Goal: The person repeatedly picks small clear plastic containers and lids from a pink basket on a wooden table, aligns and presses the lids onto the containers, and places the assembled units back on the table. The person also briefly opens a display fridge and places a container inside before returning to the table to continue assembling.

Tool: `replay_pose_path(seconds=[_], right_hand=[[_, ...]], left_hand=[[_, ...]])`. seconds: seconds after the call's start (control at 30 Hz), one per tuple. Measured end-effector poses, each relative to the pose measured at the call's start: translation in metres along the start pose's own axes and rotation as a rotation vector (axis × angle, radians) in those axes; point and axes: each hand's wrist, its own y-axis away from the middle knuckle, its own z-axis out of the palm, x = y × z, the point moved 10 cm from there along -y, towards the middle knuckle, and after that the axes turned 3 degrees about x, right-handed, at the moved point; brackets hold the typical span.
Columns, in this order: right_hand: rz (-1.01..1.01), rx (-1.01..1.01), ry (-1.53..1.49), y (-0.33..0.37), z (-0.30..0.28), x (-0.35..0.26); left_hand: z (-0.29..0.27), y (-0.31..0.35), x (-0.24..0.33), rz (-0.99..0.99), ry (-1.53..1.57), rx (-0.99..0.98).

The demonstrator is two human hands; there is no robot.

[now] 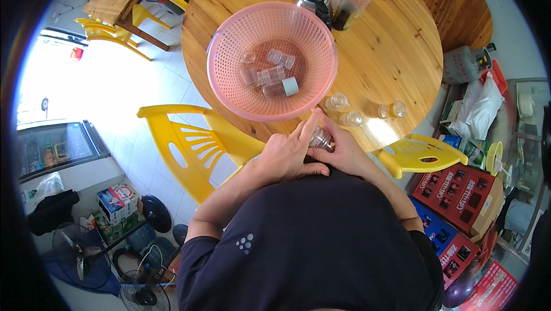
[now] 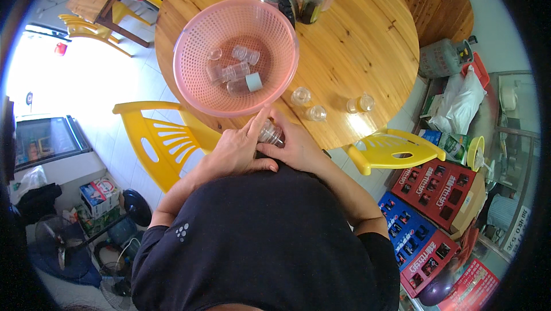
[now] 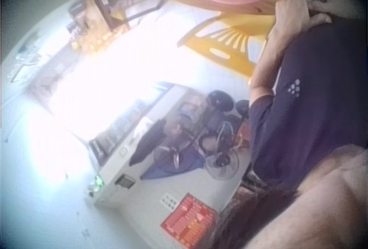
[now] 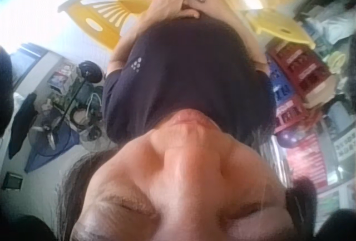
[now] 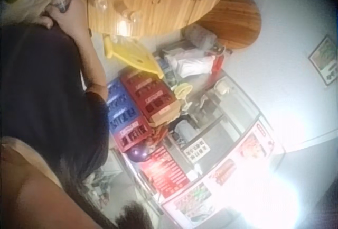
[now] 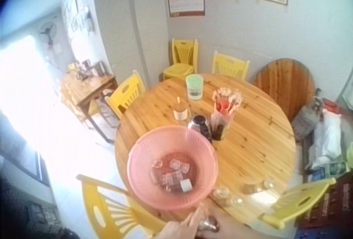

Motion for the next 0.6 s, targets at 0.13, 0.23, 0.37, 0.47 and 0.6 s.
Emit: replay_pose_path(seconds=[0.13, 0.23, 0.37, 0.47, 0.6], right_hand=[[0.017, -0.03, -0.098, -0.013, 0.012, 0.008], [-0.072, 0.051, 0.018, -0.02, 0.004, -0.001], [-0.099, 0.07, 0.157, -0.026, -0.036, 0.006], [0.07, 0.358, 0.043, -0.027, -0.112, 0.054], [0.132, 0.608, -0.256, -0.038, -0.163, 0.132]], left_hand=[[-0.005, -0.004, -0.013, -0.093, 0.069, 0.02], [-0.022, -0.005, -0.011, 0.008, 0.144, 0.19], [-0.034, 0.007, -0.027, -0.005, 0.377, 0.381], [-0.029, 0.019, -0.06, -0.15, 0.745, 0.454], [-0.018, 0.024, -0.096, -0.282, 1.056, 0.385]])
